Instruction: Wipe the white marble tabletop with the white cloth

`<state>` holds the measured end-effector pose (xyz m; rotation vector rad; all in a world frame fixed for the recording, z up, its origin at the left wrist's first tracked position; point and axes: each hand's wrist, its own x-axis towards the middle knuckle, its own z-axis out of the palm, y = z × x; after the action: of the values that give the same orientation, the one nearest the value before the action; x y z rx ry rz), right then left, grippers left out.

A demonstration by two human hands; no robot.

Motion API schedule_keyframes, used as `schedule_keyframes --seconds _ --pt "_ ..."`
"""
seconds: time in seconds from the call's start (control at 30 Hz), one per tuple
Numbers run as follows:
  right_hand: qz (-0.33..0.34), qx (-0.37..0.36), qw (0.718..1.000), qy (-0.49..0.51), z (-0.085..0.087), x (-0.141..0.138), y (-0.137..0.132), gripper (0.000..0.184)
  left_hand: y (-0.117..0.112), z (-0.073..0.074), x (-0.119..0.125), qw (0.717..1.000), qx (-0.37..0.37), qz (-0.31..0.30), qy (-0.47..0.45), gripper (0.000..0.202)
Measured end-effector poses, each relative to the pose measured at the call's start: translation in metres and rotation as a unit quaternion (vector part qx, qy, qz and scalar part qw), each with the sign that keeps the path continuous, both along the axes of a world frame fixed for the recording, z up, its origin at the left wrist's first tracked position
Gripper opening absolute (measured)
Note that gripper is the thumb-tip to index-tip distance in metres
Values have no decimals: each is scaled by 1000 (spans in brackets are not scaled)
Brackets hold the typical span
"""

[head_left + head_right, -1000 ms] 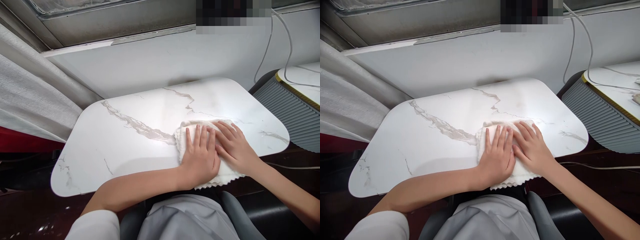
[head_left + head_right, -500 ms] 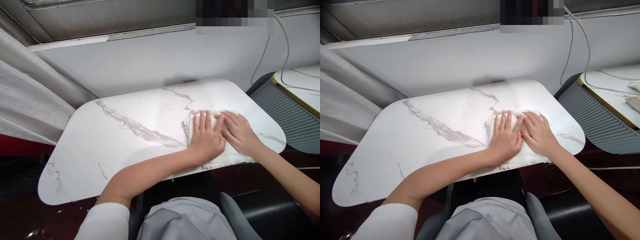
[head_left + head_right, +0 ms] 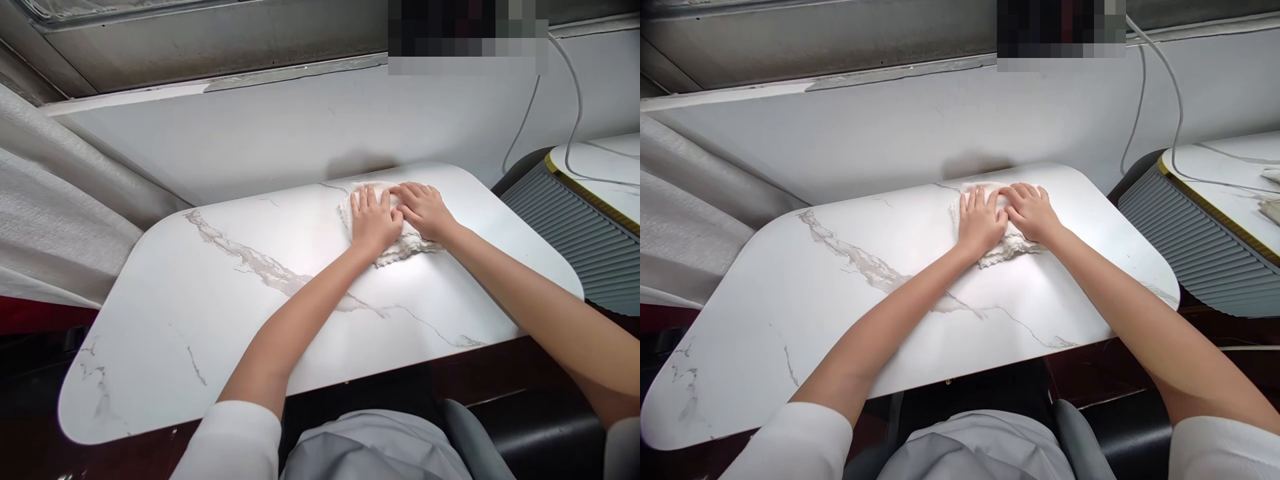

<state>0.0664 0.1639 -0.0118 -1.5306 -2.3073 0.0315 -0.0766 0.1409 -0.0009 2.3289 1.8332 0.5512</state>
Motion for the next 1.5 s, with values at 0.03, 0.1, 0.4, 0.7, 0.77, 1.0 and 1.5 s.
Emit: schedule_keyframes --seconds 0.03,0.1,0.4,0.7,0.77,1.0,1.5 --pt "-1 0 1000 2 0 -2 8 47 8 0 -1 1000 3 3 1 54" --pt "-5 -5 1000 5 0 -5 21 47 25 -1 -4 1000 9 3 4 53" --pt "-32 -20 999 -6 1 -7 76 49 83 -4 -1 999 37 14 7 49" --pt "-28 -19 999 13 5 12 92 49 95 -3 17 998 46 26 29 47" --pt "-36 -23 999 18 6 17 91 49 93 -4 25 998 46 41 32 48" --pt "-58 -36 998 7 6 31 81 50 79 -4 46 998 36 41 34 51" --pt "-1 -19 1000 -19 6 67 -17 49 -18 -2 68 999 15 6 50 56"
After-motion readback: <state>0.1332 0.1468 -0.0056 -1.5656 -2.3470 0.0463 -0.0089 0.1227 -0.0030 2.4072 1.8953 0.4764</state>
